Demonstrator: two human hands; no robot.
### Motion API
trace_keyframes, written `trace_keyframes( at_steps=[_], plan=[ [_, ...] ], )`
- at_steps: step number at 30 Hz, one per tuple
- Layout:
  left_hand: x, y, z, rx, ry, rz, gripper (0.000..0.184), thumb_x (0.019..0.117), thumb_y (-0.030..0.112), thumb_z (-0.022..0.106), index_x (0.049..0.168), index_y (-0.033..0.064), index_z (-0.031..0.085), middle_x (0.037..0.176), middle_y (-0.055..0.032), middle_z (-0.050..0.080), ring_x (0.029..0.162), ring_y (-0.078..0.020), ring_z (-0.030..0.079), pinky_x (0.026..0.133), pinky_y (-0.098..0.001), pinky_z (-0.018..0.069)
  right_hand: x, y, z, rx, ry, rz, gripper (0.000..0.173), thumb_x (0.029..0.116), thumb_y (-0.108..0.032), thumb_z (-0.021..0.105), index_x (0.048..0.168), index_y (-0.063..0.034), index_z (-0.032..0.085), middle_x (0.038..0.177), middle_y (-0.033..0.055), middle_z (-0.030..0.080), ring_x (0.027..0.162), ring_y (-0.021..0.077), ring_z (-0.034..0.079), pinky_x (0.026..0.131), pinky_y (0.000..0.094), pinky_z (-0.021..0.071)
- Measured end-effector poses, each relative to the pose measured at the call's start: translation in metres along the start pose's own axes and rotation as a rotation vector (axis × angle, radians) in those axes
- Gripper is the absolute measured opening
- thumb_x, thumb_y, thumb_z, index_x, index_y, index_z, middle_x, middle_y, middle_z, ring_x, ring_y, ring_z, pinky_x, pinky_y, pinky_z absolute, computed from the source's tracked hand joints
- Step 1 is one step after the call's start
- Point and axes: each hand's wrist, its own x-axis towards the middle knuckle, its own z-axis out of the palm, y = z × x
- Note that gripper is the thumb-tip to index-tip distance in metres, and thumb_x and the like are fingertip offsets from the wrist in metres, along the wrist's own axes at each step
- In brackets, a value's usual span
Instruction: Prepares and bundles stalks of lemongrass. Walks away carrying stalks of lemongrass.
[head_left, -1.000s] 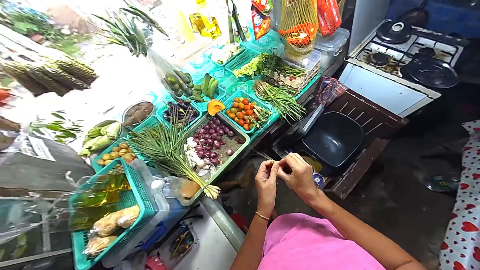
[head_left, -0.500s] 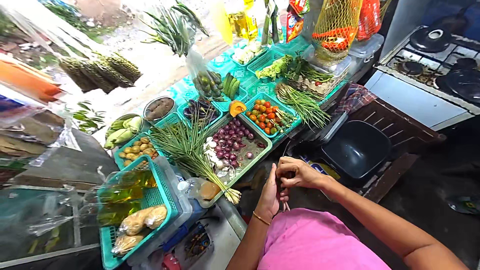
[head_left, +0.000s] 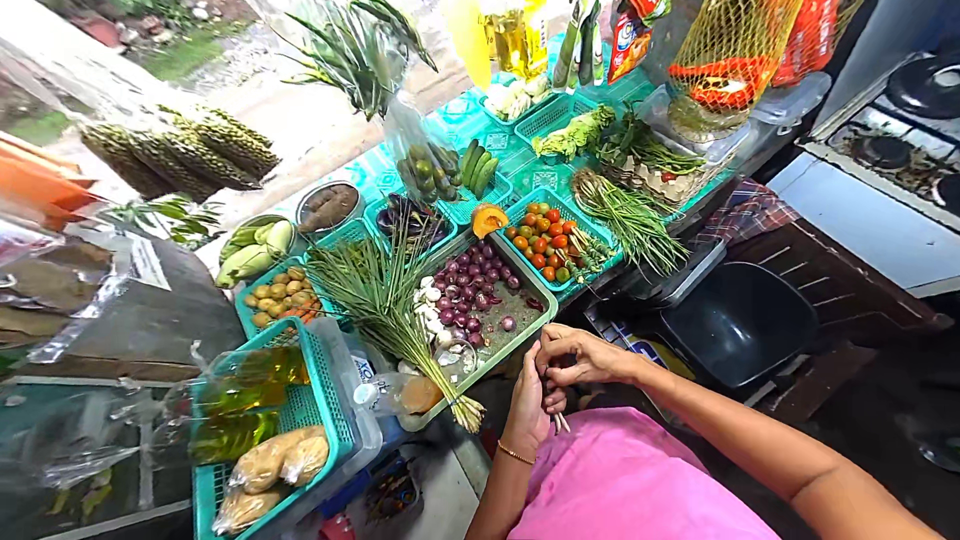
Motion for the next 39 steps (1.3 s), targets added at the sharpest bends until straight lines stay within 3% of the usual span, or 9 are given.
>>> trace_keyframes(
  at_steps=[3,6,11,18,28,31,34,36,39],
  plan=[
    [0.011,0.020,0.009,-0.047,0.067,0.104,0.059,0.1100,0.053,0.022,0.081,0.0140,0.056,0.056,0.0027,0.048,0.037,-0.0041,0.037,0.034,-0.0175,0.0324,0.011,0.006,-0.013,0.090,0.083,0.002,0.028,0.0936,-0.023,0.075,0.115,-0.0057,0.074,0.105,0.0108,0.060,0.098,0.0128,0.056,0.088,0.0245,0.0469],
    [0.026,0.048,0.013,-0.097,0.068,0.330,0.065,0.1096,0.052,0.010,0.073,0.0174,0.051,0.053,0.0057,0.046,0.035,-0.0030,0.035,0.034,-0.0163,0.0313,0.013,0.013,-0.011,0.214,0.179,0.137,0.061,0.0924,-0.030,0.077,0.141,-0.0024,0.053,0.116,0.0109,0.063,0.095,0.0108,0.063,0.082,0.0260,0.0549],
    [0.052,0.070,0.029,-0.242,0.077,0.463,0.063,0.1095,0.051,0.010,0.074,0.0178,0.050,0.054,0.0060,0.045,0.035,-0.0038,0.035,0.034,-0.0169,0.0325,0.014,0.016,-0.002,0.354,0.046,0.342,0.036,0.1071,-0.028,0.055,0.125,0.0027,0.054,0.094,0.0099,0.070,0.080,0.0146,0.071,0.077,0.0343,0.0610],
    [0.077,0.070,0.035,-0.376,0.201,0.478,0.065,0.1084,0.053,0.008,0.075,0.0174,0.051,0.051,0.0059,0.044,0.033,-0.0047,0.036,0.032,-0.0182,0.0318,0.021,0.022,-0.021,-0.060,-0.084,0.389,0.042,0.1107,-0.033,0.042,0.107,0.0040,0.062,0.080,0.0196,0.064,0.076,0.0330,0.066,0.073,0.0503,0.0530],
    [0.093,0.065,0.053,-0.367,0.308,0.549,0.042,0.1117,0.028,0.012,0.108,0.0125,0.052,0.055,0.0063,0.046,0.035,-0.0019,0.036,0.033,-0.0155,0.0309,-0.006,0.039,-0.053,0.026,-0.164,0.330,0.041,0.1114,-0.033,0.040,0.107,0.0006,0.063,0.079,0.0135,0.062,0.072,0.0244,0.062,0.070,0.0419,0.0520],
    [0.116,0.058,0.064,0.083,0.216,0.729,0.035,0.1107,0.021,0.021,0.121,0.0052,0.049,0.072,0.0033,0.051,0.053,-0.0057,0.048,0.051,-0.0211,0.0456,-0.011,0.055,-0.085,0.028,-0.013,0.424,0.045,0.1109,-0.034,0.039,0.122,-0.0008,0.067,0.115,0.0147,0.068,0.101,0.0207,0.068,0.091,0.0393,0.0561],
    [0.150,0.054,0.076,0.764,0.164,0.866,0.038,0.1061,0.020,0.039,0.126,-0.0099,0.050,0.099,-0.0124,0.063,0.092,-0.0166,0.064,0.087,-0.0359,0.0550,-0.006,0.076,-0.127,0.219,0.290,0.646,0.050,0.1105,-0.033,0.030,0.134,-0.0011,0.060,0.116,0.0116,0.070,0.089,0.0177,0.071,0.080,0.0380,0.0602],
    [0.176,0.052,0.080,1.131,0.139,0.916,0.039,0.1071,0.024,0.043,0.123,-0.0075,0.059,0.116,-0.0211,0.064,0.115,-0.0303,0.062,0.105,-0.0479,0.0480,-0.003,0.088,-0.153,0.275,0.421,0.700,0.049,0.1108,-0.033,0.029,0.131,-0.0009,0.060,0.109,0.0117,0.071,0.086,0.0201,0.071,0.080,0.0404,0.0608],
    [0.219,0.048,0.073,1.415,0.156,0.985,0.033,0.1069,0.023,0.049,0.121,-0.0016,0.065,0.122,-0.0231,0.064,0.124,-0.0396,0.057,0.117,-0.0570,0.0340,0.000,0.103,-0.176,0.201,0.481,0.653,0.041,0.1109,-0.028,0.036,0.128,-0.0010,0.063,0.106,0.0101,0.071,0.084,0.0176,0.071,0.078,0.0364,0.0610]
  ],
)
